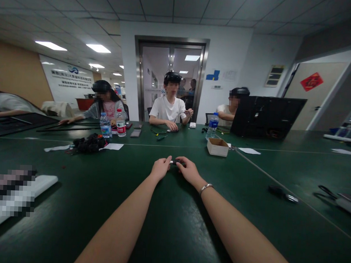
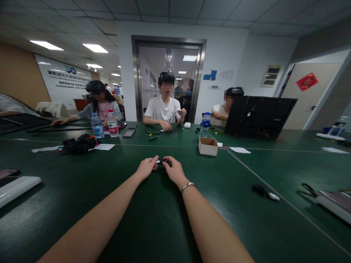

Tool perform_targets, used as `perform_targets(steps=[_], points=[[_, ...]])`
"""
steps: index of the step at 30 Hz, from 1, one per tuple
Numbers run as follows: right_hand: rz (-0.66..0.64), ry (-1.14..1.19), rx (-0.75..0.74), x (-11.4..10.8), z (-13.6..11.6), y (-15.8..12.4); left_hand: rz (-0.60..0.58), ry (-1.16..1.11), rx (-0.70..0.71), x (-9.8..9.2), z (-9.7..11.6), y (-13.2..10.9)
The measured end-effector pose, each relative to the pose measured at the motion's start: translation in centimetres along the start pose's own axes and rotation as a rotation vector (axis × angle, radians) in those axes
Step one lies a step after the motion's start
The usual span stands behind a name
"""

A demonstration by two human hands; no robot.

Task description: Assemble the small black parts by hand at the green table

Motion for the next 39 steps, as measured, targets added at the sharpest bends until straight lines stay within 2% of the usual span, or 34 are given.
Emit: perform_targets(steps=[5,15,19,22,25,28,31,33,35,37,39], points=[[0.007,-0.021,-0.002,-0.2,-0.2,-0.1,0.027,-0.186,-0.015,0.2,-0.3,0.2],[0.005,-0.013,-0.01,0.1,0.1,0.1,-0.025,-0.073,0.014,0.2,-0.6,0.3],[0.019,0.003,-0.018,0.0,0.1,0.2,-0.004,-0.171,-0.012,0.1,-0.2,-0.1],[0.04,0.089,0.011,-0.2,0.0,0.4,0.013,-0.29,0.024,0.3,0.8,-0.3],[0.033,0.252,0.076,-0.1,-0.4,0.5,0.056,-0.392,0.124,0.5,2.5,-0.6],[-0.025,0.399,0.127,0.8,-1.3,-0.1,0.143,-0.51,0.184,0.8,4.0,-1.0],[-0.124,0.376,0.122,2.2,-2.7,-1.2,0.245,-0.505,0.178,0.7,4.6,-1.4],[-0.168,0.225,0.028,2.3,-3.8,-1.8,0.31,-0.453,0.173,-0.3,4.5,-1.5],[-0.143,0.008,-0.1,0.8,-4.5,-2.1,0.328,-0.375,0.181,-2.4,4.0,-1.7],[-0.028,-0.21,-0.139,-3.0,-4.2,-2.3,0.28,-0.215,0.171,-5.7,3.0,-2.1],[0.119,-0.425,-0.092,-8.7,-3.2,-2.8,0.221,0.043,0.143,-10.3,1.3,-3.1]])
Point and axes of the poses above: each hand's wrist, its own y-axis towards the middle knuckle, its own x-axis out of the palm, z = x × y, the point moved 5 cm from there along y, towards the middle knuckle, and after that the axes turned 5 degrees about x, right-handed, at the moved point
